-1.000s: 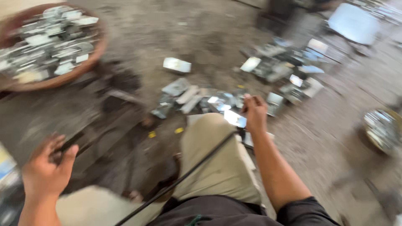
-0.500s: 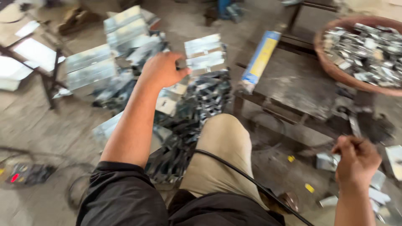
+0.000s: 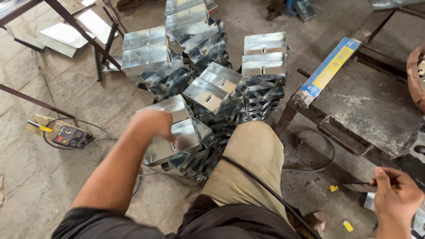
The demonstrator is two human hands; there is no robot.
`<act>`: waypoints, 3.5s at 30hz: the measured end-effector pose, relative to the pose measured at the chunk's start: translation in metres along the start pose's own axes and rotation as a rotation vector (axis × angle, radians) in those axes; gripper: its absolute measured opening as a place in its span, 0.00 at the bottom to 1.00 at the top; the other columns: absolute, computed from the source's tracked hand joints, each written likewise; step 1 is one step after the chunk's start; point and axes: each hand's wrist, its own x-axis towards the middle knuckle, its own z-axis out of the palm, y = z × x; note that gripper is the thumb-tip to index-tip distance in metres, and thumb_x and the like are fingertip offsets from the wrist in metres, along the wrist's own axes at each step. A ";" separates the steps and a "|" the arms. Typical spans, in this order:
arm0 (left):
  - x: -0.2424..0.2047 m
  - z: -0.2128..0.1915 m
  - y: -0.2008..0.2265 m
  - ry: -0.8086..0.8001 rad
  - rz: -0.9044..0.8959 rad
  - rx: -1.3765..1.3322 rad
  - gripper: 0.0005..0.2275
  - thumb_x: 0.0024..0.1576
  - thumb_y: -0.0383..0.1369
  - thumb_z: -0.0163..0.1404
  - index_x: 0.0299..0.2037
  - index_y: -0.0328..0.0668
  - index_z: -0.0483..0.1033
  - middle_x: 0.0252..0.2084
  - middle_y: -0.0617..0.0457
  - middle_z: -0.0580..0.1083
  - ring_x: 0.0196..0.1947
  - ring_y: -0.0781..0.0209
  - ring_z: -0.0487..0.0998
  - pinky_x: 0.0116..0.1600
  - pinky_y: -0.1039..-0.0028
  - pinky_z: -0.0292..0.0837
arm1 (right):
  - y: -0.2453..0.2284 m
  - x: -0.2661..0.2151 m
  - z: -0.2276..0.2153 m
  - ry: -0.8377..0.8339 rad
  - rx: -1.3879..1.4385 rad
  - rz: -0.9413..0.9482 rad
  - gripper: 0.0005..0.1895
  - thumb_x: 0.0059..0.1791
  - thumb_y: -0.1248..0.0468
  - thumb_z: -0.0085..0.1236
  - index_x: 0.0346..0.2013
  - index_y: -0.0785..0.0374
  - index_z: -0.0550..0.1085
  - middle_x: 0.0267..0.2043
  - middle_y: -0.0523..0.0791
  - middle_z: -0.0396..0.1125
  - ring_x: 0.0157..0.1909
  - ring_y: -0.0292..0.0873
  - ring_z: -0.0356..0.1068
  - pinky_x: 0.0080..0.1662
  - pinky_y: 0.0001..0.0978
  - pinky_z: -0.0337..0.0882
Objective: The person sits on the floor and repeatedly welds small metal rings onto rectangular metal plates using a handheld welding torch. They pick up a plate, place a ring on it, weld it in place, and then set the finished piece aside on the floor.
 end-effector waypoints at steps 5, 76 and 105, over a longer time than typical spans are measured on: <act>-0.051 0.006 0.037 0.032 0.189 -0.024 0.18 0.46 0.46 0.64 0.43 0.47 0.81 0.42 0.46 0.80 0.44 0.44 0.81 0.48 0.57 0.75 | -0.020 0.006 0.005 0.018 -0.080 -0.015 0.08 0.60 0.69 0.63 0.43 0.74 0.77 0.32 0.45 0.71 0.33 0.31 0.67 0.41 0.22 0.66; 0.101 -0.109 0.512 -0.024 1.323 -1.345 0.08 0.66 0.35 0.50 0.44 0.38 0.74 0.31 0.58 0.76 0.28 0.71 0.75 0.35 0.77 0.73 | -0.057 0.035 -0.006 0.322 -0.573 -0.092 0.12 0.49 0.57 0.65 0.44 0.58 0.81 0.50 0.47 0.74 0.56 0.52 0.71 0.58 0.45 0.69; 0.164 -0.114 0.478 0.405 1.090 -1.099 0.06 0.60 0.32 0.54 0.40 0.37 0.75 0.37 0.51 0.83 0.26 0.53 0.82 0.32 0.64 0.74 | -0.134 0.009 -0.040 0.324 0.076 0.326 0.10 0.57 0.63 0.50 0.47 0.68 0.73 0.22 0.42 0.63 0.17 0.32 0.59 0.20 0.26 0.59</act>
